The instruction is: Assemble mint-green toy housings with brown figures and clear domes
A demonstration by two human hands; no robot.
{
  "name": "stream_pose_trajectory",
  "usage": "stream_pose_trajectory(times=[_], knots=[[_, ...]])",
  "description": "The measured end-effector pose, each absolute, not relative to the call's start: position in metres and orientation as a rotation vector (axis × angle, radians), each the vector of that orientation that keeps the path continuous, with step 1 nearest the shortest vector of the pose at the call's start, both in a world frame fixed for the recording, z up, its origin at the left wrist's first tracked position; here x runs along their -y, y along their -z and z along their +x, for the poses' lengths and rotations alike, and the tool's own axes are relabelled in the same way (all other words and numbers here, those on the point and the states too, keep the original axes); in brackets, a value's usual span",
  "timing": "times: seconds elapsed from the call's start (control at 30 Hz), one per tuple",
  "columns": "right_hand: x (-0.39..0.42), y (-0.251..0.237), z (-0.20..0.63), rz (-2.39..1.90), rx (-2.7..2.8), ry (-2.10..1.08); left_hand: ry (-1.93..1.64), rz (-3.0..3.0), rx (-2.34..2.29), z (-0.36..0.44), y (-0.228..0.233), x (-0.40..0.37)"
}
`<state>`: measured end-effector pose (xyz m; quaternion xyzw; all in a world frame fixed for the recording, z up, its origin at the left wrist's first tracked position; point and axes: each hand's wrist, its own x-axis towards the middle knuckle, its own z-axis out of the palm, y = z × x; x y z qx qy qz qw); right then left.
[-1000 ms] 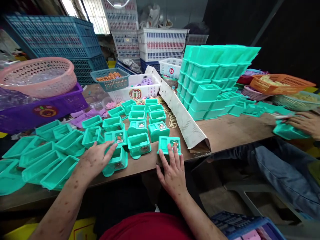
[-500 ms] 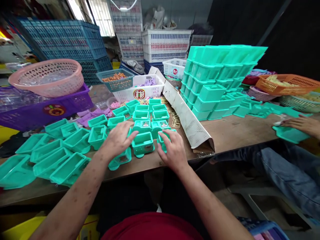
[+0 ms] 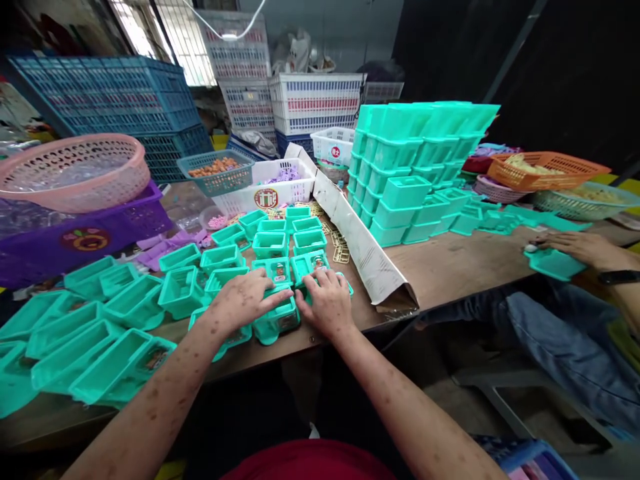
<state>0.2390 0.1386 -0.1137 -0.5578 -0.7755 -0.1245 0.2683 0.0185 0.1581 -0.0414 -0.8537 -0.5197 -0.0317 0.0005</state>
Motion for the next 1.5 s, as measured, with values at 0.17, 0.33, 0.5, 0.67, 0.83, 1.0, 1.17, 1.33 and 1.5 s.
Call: stream_pose_trajectory(times=[0.17, 0.33, 0.5, 0.67, 0.83, 1.0, 1.17, 1.33, 1.5], knots=[[-0.137, 0.115, 0.234, -1.539, 2.067, 0.311, -0.081, -2.742, 1.651, 0.019, 0.06, -0.16], [-0.147, 0.111, 0.242, -1.45, 2.099, 0.255, 0.123, -2.677, 1.529, 0.022, 0.059, -0.165], [-0.125, 0.111, 0.265, -1.267, 1.876, 0.209, 0.63, -2.45, 1.571, -0.01, 0.038, -0.116], [-0.094, 0.15, 0.269, -1.515, 1.907, 0.088, 0.776, -2.001, 1.976, -0.047, 0.091, -0.05], [-0.118, 0.171, 0.26, -1.449, 1.884, 0.091, 0.812, -2.107, 2.047, -0.024, 0.146, -0.062], [-0.157, 0.174, 0.254, -1.414, 1.796, 0.219, 0.996, -2.02, 2.061, -0.004, 0.148, -0.116], [-0.146, 0.184, 0.254, -1.428, 1.704, 0.164, 1.005, -2.041, 2.058, -0.015, 0.132, -0.116], [-0.119, 0.182, 0.241, -1.5, 1.668, -0.105, 1.021, -2.111, 1.832, -0.009, 0.14, -0.082], [-0.136, 0.171, 0.218, -1.469, 1.767, -0.294, 0.771, -2.122, 1.929, -0.012, 0.15, -0.096]])
